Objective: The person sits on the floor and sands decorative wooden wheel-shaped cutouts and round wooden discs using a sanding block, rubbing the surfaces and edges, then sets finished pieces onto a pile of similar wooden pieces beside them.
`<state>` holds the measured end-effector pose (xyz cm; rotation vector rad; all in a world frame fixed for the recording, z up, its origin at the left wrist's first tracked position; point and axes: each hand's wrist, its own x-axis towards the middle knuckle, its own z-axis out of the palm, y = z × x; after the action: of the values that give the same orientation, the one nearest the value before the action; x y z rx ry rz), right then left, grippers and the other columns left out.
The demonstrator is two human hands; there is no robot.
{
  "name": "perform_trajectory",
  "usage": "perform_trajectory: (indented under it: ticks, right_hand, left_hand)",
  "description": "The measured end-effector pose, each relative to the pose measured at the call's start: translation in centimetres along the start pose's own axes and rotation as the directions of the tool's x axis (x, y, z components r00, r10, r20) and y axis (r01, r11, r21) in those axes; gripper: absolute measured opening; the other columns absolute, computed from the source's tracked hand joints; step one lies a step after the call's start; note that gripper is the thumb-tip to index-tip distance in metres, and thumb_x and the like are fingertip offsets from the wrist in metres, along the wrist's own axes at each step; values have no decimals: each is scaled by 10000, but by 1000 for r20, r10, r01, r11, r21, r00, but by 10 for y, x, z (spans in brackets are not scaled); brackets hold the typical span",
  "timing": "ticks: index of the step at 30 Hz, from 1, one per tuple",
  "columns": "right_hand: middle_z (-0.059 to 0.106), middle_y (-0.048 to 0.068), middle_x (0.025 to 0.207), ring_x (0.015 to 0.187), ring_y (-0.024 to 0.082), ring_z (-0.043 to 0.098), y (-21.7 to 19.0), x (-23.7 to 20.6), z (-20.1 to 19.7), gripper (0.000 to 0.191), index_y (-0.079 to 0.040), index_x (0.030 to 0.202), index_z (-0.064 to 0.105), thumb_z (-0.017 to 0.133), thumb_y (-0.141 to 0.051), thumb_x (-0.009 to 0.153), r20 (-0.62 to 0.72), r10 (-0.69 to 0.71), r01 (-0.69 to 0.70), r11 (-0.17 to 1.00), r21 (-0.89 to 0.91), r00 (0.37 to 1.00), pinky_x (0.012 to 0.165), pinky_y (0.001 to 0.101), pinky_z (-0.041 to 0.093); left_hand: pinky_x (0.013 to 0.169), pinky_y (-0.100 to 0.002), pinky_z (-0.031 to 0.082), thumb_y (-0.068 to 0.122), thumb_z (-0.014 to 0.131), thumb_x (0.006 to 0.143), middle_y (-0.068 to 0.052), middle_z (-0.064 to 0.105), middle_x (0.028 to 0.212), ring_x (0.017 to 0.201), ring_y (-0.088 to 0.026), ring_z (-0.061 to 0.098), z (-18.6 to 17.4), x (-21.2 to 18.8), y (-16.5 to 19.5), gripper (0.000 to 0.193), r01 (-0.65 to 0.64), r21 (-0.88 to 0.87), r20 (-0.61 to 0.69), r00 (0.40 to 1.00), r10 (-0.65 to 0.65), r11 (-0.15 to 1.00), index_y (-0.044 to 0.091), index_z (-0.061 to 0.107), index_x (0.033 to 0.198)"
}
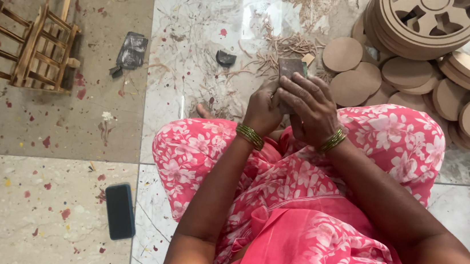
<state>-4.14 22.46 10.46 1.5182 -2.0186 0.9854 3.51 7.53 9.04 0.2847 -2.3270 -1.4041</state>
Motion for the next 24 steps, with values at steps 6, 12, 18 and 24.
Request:
perform_trajectory:
  ticks: [6,12,18,24]
  right_hand:
    - [571,151,1308,1232,345,509,-5,31,-34,779,-71,1472,525,621,-251,720,248,132,-161,982,101,960,1121,503,417]
    - [537,183,1249,1193,381,483,-1,57,-24,637,-102,1422,566,628,-434,881,431,327,-351,936,-26,841,1049,530,412]
    - [592,129,1370,1280,362,515,31,51,33,334,-180,1274,655,528,-325,1001,282,375,-351,927,-133,883,970,533,483]
    - [655,42,1210,1063,211,631,97,48,47,426,-160,1342,624,440,-332,998,598,745,-940,117,320,296,823,411,541]
  left_hand:
    - [895,-454,568,142,620,917,-238,705,1090,1041,-421,679,4,11,-12,234,-27,153,28,999,23,988,-1,668,1095]
    - [765,-505,559,199,645,850,-248,699,919,880,-445,679,-2,17,-17,256,-76,292,50,997,65,953,-4,670,1003]
    - [719,-511,570,273,672,924,-224,721,842,810,-422,700,0,26,-8,224,103,461,40,990,-136,882,67,732,986]
    - [730,-466,582,269,710,841,-198,739,925,846,-381,722,-20,17,3,390,-4,337,60,998,-18,941,116,712,1200]
